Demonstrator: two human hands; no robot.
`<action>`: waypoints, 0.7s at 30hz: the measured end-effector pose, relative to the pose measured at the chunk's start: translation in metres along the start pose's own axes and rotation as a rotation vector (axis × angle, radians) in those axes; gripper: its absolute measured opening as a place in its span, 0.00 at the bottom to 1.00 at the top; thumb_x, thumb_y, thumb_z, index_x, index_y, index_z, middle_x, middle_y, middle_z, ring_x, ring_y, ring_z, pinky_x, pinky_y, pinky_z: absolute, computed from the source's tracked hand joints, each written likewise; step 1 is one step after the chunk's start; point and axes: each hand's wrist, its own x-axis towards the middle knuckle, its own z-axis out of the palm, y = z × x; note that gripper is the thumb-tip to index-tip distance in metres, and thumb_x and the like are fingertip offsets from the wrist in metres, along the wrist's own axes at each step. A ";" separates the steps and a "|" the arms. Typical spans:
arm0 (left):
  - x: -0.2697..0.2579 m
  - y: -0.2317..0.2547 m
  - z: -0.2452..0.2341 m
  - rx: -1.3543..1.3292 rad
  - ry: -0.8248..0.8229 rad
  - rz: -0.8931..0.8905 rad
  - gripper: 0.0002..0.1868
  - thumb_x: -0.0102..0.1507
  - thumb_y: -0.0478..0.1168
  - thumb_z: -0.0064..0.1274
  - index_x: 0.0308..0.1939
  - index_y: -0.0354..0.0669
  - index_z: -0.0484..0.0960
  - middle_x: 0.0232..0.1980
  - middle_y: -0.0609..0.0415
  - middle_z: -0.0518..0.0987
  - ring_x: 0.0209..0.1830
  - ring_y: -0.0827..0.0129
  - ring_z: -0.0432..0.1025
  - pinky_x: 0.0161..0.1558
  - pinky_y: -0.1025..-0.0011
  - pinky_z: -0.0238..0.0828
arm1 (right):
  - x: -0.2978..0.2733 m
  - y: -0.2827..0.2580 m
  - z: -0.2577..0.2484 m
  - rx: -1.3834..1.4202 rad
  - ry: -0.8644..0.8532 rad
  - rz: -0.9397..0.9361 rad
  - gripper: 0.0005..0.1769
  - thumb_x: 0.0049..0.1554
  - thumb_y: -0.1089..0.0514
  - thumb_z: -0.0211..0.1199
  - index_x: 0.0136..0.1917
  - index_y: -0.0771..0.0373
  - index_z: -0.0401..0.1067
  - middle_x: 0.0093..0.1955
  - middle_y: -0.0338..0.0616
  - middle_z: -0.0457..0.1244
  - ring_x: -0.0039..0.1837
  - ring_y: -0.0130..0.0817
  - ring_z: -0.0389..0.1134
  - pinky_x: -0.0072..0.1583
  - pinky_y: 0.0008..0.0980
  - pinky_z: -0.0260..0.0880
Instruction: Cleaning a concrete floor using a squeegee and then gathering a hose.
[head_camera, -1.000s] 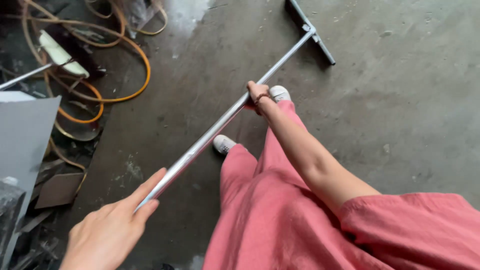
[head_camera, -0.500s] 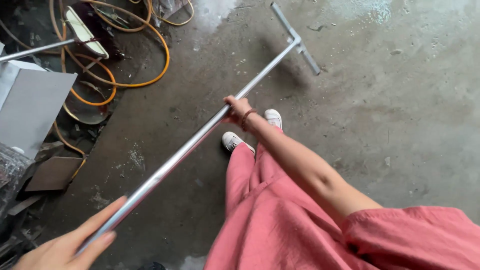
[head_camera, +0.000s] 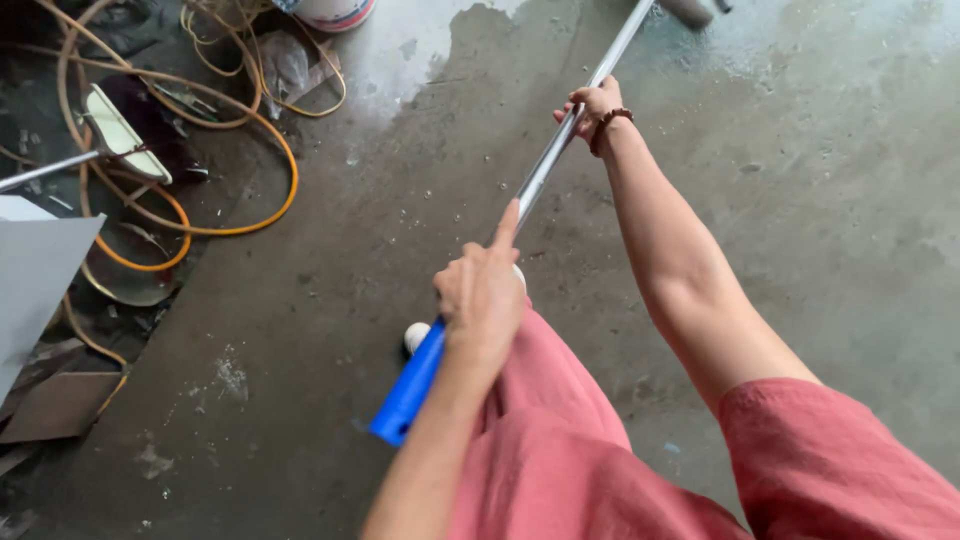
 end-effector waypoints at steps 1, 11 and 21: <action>0.009 0.004 0.002 0.002 0.004 -0.002 0.31 0.70 0.49 0.44 0.78 0.71 0.58 0.41 0.39 0.82 0.41 0.43 0.79 0.46 0.46 0.72 | -0.001 -0.010 0.003 0.002 -0.005 0.000 0.33 0.55 0.76 0.55 0.69 0.58 0.49 0.57 0.58 0.57 0.50 0.47 0.67 0.50 0.57 0.85; -0.089 -0.020 -0.031 0.087 -0.076 -0.233 0.32 0.68 0.51 0.45 0.75 0.83 0.57 0.37 0.42 0.82 0.36 0.43 0.79 0.41 0.46 0.75 | -0.001 0.069 0.019 -0.680 0.012 0.045 0.23 0.57 0.55 0.59 0.59 0.71 0.60 0.43 0.54 0.65 0.39 0.45 0.73 0.36 0.49 0.80; -0.279 -0.178 0.004 0.219 -0.292 -0.493 0.35 0.64 0.61 0.47 0.70 1.08 0.50 0.32 0.53 0.83 0.34 0.58 0.83 0.42 0.54 0.81 | -0.035 0.362 0.011 -1.027 -0.007 -0.139 0.41 0.59 0.47 0.66 0.63 0.82 0.47 0.48 0.70 0.69 0.45 0.46 0.71 0.43 0.35 0.69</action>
